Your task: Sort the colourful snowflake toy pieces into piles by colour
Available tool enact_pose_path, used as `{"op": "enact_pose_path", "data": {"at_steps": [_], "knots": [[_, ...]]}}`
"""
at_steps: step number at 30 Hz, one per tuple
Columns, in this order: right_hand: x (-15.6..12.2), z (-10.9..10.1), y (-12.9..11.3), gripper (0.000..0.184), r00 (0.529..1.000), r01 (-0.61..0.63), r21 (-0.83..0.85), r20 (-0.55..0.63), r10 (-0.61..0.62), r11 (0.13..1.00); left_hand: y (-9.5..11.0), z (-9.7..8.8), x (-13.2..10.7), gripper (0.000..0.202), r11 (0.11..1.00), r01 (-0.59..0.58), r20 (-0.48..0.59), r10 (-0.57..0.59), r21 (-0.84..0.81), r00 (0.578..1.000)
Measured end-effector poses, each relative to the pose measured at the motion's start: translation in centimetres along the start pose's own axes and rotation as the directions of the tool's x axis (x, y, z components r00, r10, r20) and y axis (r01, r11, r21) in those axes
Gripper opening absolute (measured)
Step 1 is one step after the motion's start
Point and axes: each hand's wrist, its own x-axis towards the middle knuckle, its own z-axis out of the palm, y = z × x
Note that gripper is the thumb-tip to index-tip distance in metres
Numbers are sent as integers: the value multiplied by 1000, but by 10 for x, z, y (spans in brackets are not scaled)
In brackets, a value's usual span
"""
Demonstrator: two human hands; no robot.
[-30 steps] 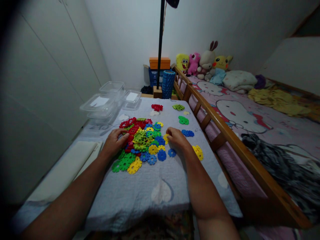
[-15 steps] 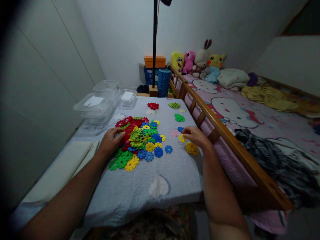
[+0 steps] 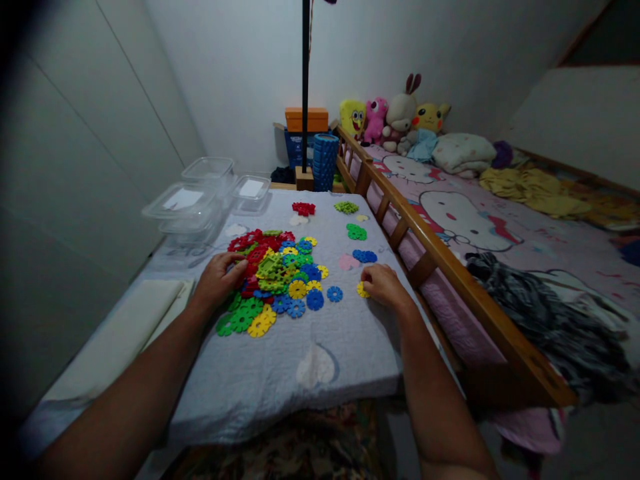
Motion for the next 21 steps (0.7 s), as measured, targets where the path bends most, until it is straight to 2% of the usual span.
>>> {"op": "enact_pose_path", "data": {"at_steps": [3,10,14,19,21], "knots": [[0,3,-1,17,999,-24,-100,-30,21,995,-1,0,0,45,1000,-2,5,2,5,1000],[-2,5,-3,19,999,-29,-130,-22,27,991,-1,0,0,46,1000,4,4,-4,9,1000],[-4,1,-13,22,996,-58,-186,-77,44,981,3,-1,-1,44,1000,11,7,-11,9,1000],[-2,0,-43,23,984,176,-77,18,-175,981,6,-3,-1,45,1000,15,12,-15,8,1000],[-1,5,-53,23,976,216,-55,53,-213,975,6,-2,-1,45,1000,21,7,-21,5,1000]]}}
